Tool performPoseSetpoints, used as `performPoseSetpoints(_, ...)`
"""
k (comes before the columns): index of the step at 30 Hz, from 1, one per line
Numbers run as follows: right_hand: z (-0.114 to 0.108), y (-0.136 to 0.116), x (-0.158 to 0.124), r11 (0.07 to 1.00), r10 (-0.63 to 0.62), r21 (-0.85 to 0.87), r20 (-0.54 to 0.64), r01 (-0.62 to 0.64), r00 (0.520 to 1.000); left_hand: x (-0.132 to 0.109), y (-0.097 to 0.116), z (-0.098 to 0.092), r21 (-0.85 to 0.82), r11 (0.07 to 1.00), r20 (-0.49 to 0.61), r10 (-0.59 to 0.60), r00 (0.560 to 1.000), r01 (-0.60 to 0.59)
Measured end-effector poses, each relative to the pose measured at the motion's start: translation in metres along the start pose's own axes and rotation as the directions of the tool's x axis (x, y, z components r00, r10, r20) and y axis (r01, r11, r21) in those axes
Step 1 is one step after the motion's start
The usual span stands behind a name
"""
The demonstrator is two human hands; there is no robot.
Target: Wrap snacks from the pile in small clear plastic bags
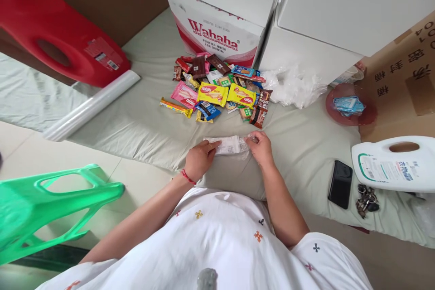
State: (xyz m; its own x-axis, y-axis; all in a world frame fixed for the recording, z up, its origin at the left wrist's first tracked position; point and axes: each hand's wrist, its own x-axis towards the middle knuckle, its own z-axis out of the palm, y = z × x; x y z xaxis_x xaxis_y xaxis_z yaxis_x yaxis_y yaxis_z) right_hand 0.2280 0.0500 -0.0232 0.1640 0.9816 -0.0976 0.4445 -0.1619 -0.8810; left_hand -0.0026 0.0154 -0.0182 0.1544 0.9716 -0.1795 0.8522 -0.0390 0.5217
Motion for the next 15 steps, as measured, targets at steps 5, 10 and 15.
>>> performPoseSetpoints(5,-0.001,-0.001,-0.002,0.996,0.023,-0.092,0.035,-0.02,0.999,-0.003,0.006,-0.004,0.098,0.994,0.046,-0.048,0.998,0.043)
performPoseSetpoints(10,0.022,-0.023,-0.009,0.994,-0.02,-0.107,-0.06,0.013,0.998,-0.004,0.007,0.001,0.101,0.995,0.039,-0.004,0.999,0.0)
performPoseSetpoints(15,0.065,-0.055,-0.016,0.913,-0.178,-0.369,0.014,0.171,0.984,-0.003,0.011,0.004,0.036,0.999,-0.02,0.04,0.999,-0.039)
